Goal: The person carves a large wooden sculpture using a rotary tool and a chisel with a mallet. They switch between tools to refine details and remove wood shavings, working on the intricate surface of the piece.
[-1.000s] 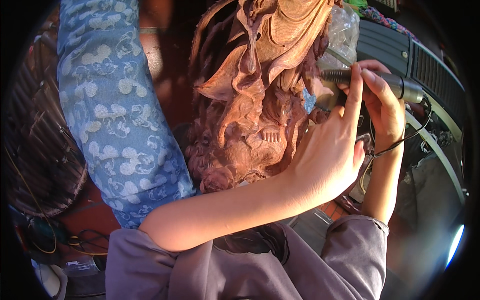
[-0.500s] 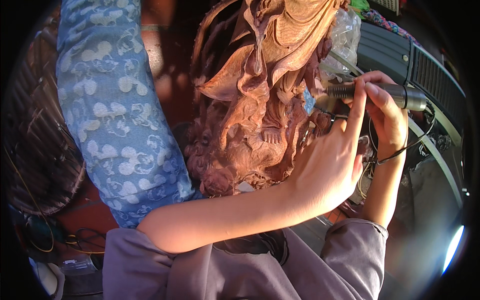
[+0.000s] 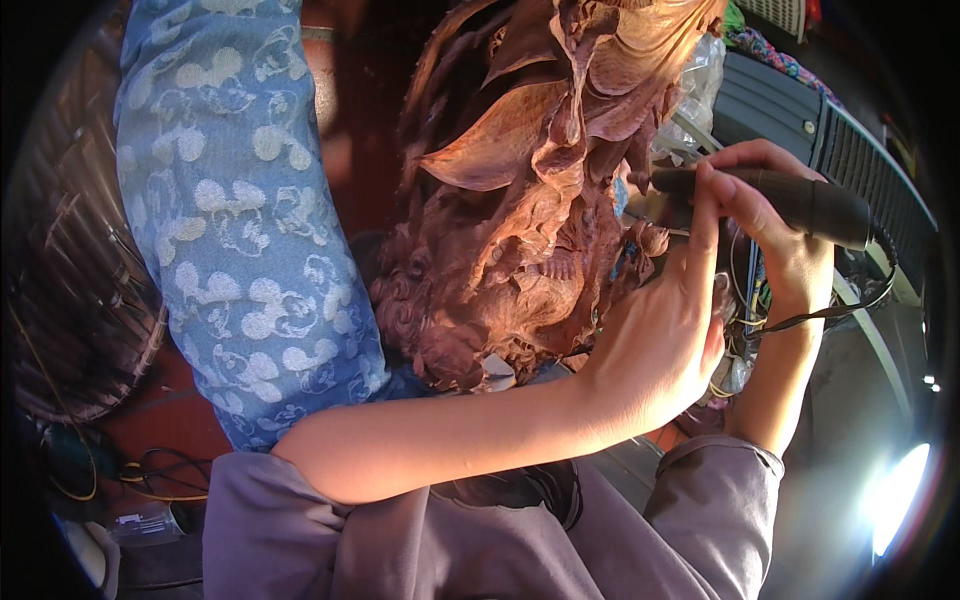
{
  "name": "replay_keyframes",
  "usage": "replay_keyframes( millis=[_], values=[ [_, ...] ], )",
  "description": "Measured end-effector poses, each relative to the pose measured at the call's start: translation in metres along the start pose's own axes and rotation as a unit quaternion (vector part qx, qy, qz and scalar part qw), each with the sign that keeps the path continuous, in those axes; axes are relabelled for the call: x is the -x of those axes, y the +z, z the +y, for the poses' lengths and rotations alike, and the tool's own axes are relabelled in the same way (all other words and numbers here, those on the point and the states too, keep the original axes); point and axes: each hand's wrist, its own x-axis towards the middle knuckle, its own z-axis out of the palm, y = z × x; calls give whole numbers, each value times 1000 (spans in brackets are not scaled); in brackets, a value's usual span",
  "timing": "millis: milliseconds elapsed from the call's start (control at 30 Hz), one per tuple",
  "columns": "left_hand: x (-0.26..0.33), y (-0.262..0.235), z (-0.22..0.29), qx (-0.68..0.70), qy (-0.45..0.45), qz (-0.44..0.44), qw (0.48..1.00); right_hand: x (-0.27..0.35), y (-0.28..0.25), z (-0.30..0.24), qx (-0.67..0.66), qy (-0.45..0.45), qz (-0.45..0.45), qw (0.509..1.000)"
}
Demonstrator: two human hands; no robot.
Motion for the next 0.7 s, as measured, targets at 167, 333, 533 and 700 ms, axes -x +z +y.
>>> replay_keyframes(
  millis=[167, 333, 533, 700],
  values=[
    [0, -5, 0, -1, 2, 2, 1000, 1, 6, -7, 25, -18, 22, 999],
    [-1, -8, -5, 18, 19, 12, 1000, 6, 13, -16, 75, -61, 49, 994],
    [9, -7, -4, 23, 5, -7, 1000, 9, 11, -8, 61, -27, 24, 997],
    [0, -8, -11, 6, 41, 9, 999, 7, 15, -12, 55, -31, 53, 997]
  ],
)
